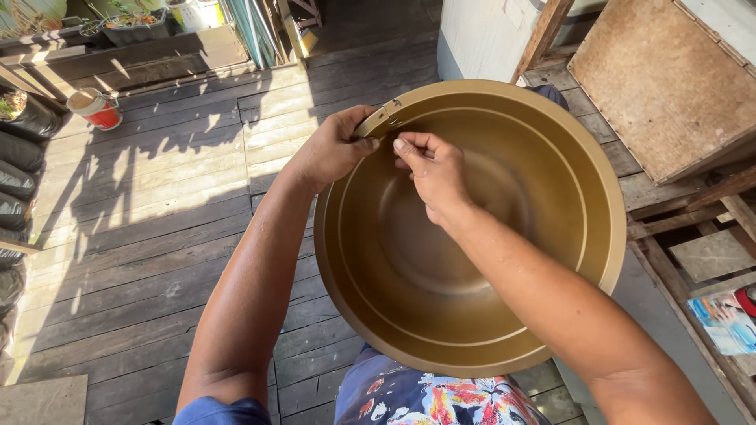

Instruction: Repairing a cracked gold plastic basin by threading and securing wire or string through small holes.

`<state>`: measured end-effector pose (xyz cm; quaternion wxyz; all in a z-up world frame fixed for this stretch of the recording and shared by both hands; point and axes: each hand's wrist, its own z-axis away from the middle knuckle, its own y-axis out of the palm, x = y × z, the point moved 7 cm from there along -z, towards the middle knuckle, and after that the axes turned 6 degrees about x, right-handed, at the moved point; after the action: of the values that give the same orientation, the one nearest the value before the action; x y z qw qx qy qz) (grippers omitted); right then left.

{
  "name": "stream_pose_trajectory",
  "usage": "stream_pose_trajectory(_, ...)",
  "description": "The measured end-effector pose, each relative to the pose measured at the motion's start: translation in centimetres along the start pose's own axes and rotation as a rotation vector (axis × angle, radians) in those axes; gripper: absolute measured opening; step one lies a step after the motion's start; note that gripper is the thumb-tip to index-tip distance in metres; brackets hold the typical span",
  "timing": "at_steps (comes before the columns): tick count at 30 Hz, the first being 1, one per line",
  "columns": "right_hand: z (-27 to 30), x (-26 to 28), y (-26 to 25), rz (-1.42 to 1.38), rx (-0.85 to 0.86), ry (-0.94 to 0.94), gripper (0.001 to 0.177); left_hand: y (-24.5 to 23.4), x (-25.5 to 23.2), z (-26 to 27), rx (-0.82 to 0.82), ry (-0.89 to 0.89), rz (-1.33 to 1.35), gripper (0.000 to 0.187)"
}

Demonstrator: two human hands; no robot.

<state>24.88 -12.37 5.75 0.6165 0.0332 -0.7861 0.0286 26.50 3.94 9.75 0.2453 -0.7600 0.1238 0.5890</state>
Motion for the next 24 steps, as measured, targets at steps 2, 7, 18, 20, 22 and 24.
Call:
stream_pose_trajectory(2, -0.1, -0.7, 0.4, -0.074, -0.085, 0.169, 0.025, -0.3, 0.5, 0.3, -0.024, -0.079, 0.015, 0.032)
stream_pose_trajectory(7, -1.2, -1.4, 1.2, -0.143, -0.137, 0.177, 0.022, -0.6, 1.3, 0.5, -0.012, -0.07, 0.131, 0.036)
stream_pose_trajectory(18, -2.1, -4.6, 2.6, -0.263, -0.127, 0.175, 0.015, -1.2, 2.7, 1.2, -0.007, -0.048, 0.216, 0.038)
stream_pose_trajectory(20, -2.5, -4.4, 2.6, -0.223, -0.111, 0.048, 0.013, -1.1, 2.5, 1.3, 0.01, -0.034, 0.183, 0.041)
stream_pose_trajectory(22, -2.3, -4.2, 2.7, -0.203, -0.127, 0.08, 0.012, -1.0, 2.3, 1.3, 0.005, -0.052, 0.162, 0.041)
stream_pose_trajectory(24, -2.1, -4.2, 3.0, -0.184, -0.14, 0.113, 0.011, -1.1, 2.3, 1.4, -0.003, -0.07, 0.139, 0.04)
